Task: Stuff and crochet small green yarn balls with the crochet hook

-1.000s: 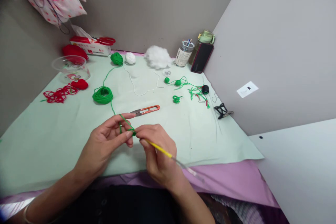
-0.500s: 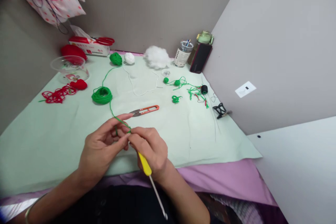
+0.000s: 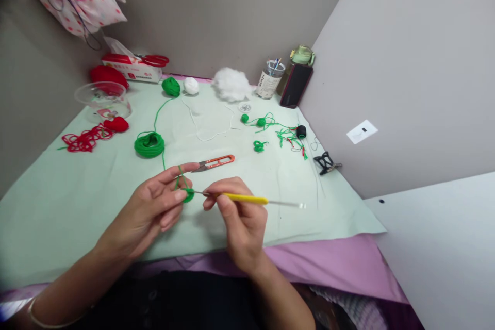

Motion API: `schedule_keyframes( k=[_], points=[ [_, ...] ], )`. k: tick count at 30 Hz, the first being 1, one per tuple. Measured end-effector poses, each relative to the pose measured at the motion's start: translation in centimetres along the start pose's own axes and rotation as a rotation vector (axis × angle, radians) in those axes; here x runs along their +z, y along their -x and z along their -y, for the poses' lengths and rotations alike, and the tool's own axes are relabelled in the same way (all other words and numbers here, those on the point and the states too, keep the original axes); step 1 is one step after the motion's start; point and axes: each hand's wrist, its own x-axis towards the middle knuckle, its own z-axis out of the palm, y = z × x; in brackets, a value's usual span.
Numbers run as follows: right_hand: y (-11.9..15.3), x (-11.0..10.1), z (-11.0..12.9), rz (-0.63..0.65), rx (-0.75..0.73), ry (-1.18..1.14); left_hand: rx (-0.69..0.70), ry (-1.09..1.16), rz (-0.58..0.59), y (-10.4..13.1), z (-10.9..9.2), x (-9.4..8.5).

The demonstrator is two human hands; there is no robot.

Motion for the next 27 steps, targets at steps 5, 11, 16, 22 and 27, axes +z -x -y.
schedule_keyframes(
  k=[5, 11, 16, 22, 27],
  points=[
    [-0.6, 0.3, 0.0, -0.009, 0.108, -0.184, 0.044, -0.102, 0.026, 0.2, 0.2, 0.1],
    [-0.2, 1.4, -0.3, 0.004, -0.057, 0.102, 0.068, -0.094, 0.004, 0.2, 1.1, 0.8],
    [1.0, 1.4, -1.1, 0.016, -0.342, 0.473, -0.004, 0.043, -0.012, -0.1, 1.0, 1.1],
    [-0.6, 0.4, -0.4, -0.067, 0.018, 0.014, -0.106, 0.138, 0.026, -0.3, 0.3, 0.3],
    [-0.9, 0.8, -0.4, 0.016, 0.099, -0.141, 0.046, -0.023, -0.021, -0.2, 0.8, 0.5]
  ],
)
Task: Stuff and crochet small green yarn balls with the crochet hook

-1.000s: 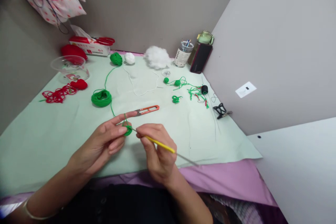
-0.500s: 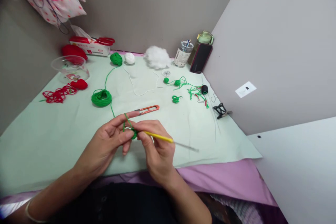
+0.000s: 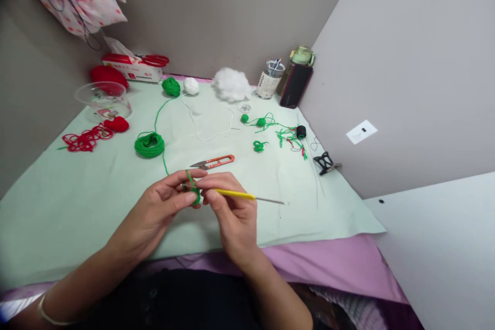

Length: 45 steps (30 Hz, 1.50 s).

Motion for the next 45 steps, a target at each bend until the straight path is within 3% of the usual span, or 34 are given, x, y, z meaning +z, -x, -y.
schedule_keyframes(
  k=[9, 19, 22, 26, 32, 36, 40, 42, 45],
  points=[
    [0.1, -0.3, -0.8, -0.055, 0.115, -0.050, -0.015, -0.092, -0.043, 0.0, 0.0, 0.0],
    [-0.2, 0.1, -0.5, -0.079, 0.164, -0.194, -0.072, 0.057, -0.010, 0.2, -0.1, 0.0],
    [0.1, -0.1, -0.4, -0.067, 0.120, -0.169, -0.047, 0.043, -0.004, 0.3, 0.0, 0.0],
    [0.7, -0.3, 0.0, -0.046, 0.020, 0.037, 0.018, -0.047, -0.030, 0.4, 0.2, -0.2],
    [1.1, -0.6, 1.0, 0.077, -0.285, 0.440, 0.132, -0.179, -0.053, 0.5, 0.6, -0.2],
    [1.3, -0.5, 0.7, 0.131, -0.449, 0.630, 0.118, -0.176, -0.043, 0.5, 0.6, -0.1],
    [2.0, -0.3, -0.5, 0.118, -0.636, 0.881, 0.033, -0.025, 0.000, 0.5, 0.6, -0.2],
    [2.1, -0.2, -0.8, 0.092, -0.634, 0.868, -0.068, 0.086, 0.037, 0.4, 0.4, -0.4],
    [1.7, -0.3, -0.5, 0.024, -0.418, 0.592, -0.149, 0.154, 0.045, 0.2, -0.1, -0.5]
  ],
)
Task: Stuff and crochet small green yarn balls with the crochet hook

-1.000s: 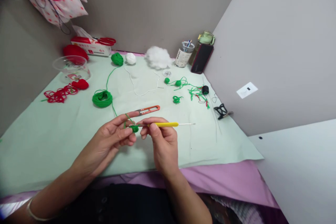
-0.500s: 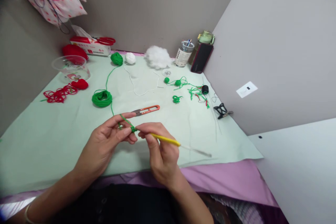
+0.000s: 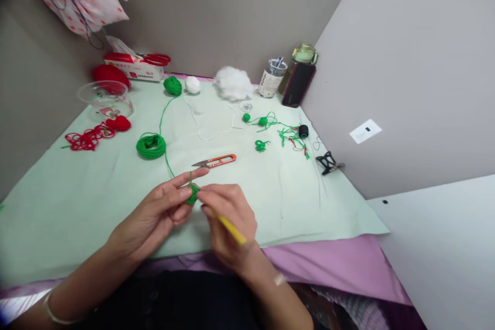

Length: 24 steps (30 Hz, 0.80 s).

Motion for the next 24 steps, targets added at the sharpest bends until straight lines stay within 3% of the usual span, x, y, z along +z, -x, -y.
schedule_keyframes(
  k=[3, 5, 13, 17, 24],
  points=[
    [-0.8, -0.2, 0.0, -0.060, 0.285, -0.378, 0.086, -0.072, -0.037, 0.0, -0.2, 0.1],
    [-1.2, -0.1, 0.0, -0.062, 0.393, -0.548, 0.143, -0.141, -0.035, 0.1, -0.1, 0.1],
    [-1.0, 0.3, 0.1, -0.049, 0.391, -0.525, 0.182, -0.215, -0.059, 0.0, 0.5, 0.1],
    [-1.2, 0.2, -0.2, -0.046, 0.458, -0.636, 0.108, -0.171, 0.007, 0.0, 0.2, 0.2],
    [-1.7, -0.3, -0.7, -0.117, 0.711, -0.915, -0.114, 0.019, 0.173, 0.1, -0.3, -0.7]
  ],
)
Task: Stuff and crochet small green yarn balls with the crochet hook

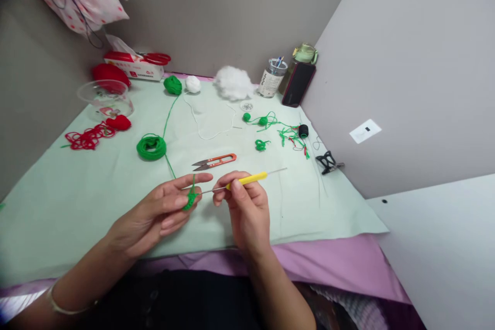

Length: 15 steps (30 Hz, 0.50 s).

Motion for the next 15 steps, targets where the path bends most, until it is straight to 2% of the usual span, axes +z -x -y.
schedule_keyframes(
  k=[3, 8, 12, 15],
  points=[
    [0.1, 0.1, 0.0, 0.038, 0.026, -0.004, 0.073, -0.062, -0.029, -0.2, 0.4, 0.1],
    [0.7, 0.6, -0.5, 0.080, -0.186, 0.327, 0.277, -0.270, -0.159, -0.5, 1.3, 0.5],
    [1.2, 0.8, -0.9, 0.072, -0.302, 0.495, 0.293, -0.283, -0.250, -0.6, 1.6, 0.8],
    [1.7, 0.6, -1.3, 0.071, -0.536, 0.786, 0.251, -0.175, -0.290, -0.5, 1.4, 1.2]
  ],
)
